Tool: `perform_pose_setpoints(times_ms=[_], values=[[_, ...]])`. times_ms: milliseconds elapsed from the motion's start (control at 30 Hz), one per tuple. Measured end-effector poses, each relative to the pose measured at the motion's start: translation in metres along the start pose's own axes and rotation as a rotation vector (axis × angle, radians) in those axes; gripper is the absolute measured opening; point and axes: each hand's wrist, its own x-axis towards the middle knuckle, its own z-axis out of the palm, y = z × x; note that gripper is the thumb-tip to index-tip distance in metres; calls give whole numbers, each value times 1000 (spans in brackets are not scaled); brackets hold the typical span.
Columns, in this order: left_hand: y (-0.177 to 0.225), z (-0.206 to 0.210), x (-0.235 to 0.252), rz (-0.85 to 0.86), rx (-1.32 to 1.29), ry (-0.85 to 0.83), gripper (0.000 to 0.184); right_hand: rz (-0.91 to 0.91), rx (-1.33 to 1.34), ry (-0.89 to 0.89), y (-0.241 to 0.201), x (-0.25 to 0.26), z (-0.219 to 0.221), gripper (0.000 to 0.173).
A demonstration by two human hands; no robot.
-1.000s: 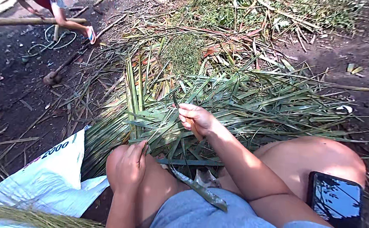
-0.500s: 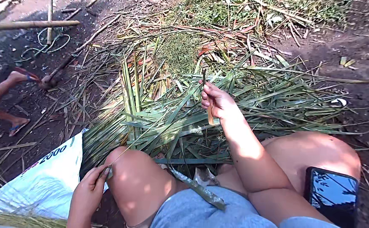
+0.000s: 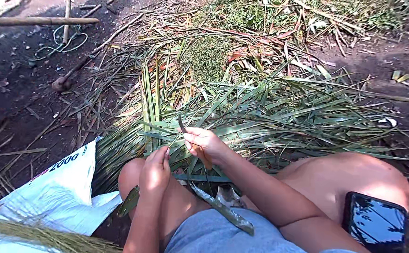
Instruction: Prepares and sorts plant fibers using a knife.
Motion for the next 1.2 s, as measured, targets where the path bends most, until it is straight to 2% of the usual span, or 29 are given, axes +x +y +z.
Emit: perform_pose_setpoints(times_ms=[100, 233, 467, 667, 867, 967, 1033, 1133, 1200], values=[[4, 3, 1, 11, 18, 10, 27, 38, -39, -108, 8, 1, 7, 32], [-1, 3, 0, 67, 80, 40, 27, 66, -26, -93, 4, 2, 5, 30], [-21, -7, -5, 177, 172, 78, 29, 54, 89, 109, -17, 8, -23, 31], [-38, -18, -11, 154, 175, 55, 29, -8, 187, 170, -28, 8, -48, 28], [-63, -33, -15, 76, 63, -60, 31, -110, 205, 250, -36, 2, -64, 27], [-47, -24, -9, 77, 99, -64, 32, -57, 258, 254, -34, 4, -44, 26], [-24, -9, -2, 106, 99, 11, 28, -16, 242, 215, -27, 6, -27, 29], [-4, 13, 10, 149, 72, 129, 25, 32, 163, 68, -11, 5, -6, 34], [8, 18, 15, 127, 77, 124, 25, 56, 119, -23, -1, 3, 1, 35]])
